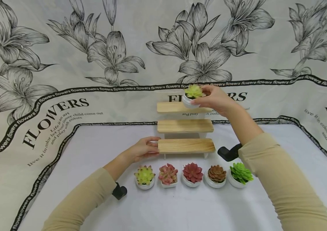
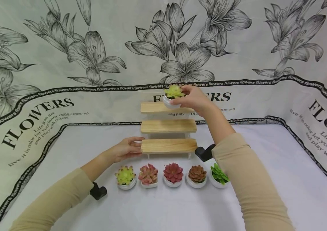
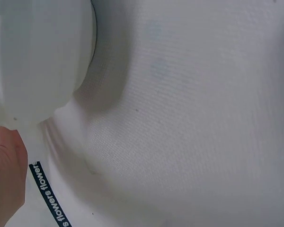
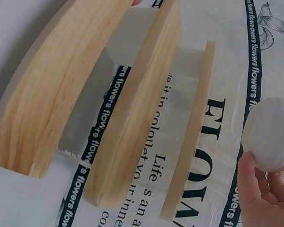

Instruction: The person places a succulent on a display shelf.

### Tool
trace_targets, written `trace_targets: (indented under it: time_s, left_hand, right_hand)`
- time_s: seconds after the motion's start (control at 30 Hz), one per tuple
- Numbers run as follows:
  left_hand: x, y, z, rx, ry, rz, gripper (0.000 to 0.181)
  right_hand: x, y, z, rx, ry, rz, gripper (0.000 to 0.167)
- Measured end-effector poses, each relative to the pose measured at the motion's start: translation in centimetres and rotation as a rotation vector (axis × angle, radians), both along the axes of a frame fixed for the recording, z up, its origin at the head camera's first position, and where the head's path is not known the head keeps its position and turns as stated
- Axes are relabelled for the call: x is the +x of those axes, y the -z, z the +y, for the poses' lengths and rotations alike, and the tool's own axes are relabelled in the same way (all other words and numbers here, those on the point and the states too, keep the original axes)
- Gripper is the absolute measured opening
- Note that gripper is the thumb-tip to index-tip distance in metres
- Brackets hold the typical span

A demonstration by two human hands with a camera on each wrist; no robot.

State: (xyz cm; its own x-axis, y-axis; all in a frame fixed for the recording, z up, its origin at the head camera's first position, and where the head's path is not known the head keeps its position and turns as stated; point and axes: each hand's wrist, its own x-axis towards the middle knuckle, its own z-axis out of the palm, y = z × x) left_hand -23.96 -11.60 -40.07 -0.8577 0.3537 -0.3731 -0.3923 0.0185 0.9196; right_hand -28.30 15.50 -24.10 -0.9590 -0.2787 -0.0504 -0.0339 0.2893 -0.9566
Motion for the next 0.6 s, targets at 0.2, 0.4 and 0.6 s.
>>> trace_targets:
  time_s: [0.2, 0.4, 0.6]
  left_hand:
    - [-0.1, 0.1, 0.0, 0.011, -0.012, -0.017, 0.057]
    - [-0.2, 0.3, 0.0, 0.025, -0.006, -0.011, 0.057]
    - [-0.2, 0.3, -0.1, 0.033, -0.005, -0.012, 0.057]
  right_hand:
    - [-0.7, 0.7, -1.1, -0.023, 0.011, -0.029, 0.072]
    - [-1.2, 1.1, -2.2, -0.001, 0.027, -0.033, 0.074]
    - [-1.5, 1.9, -3.3, -0.024, 0.06, -0.021, 0.067]
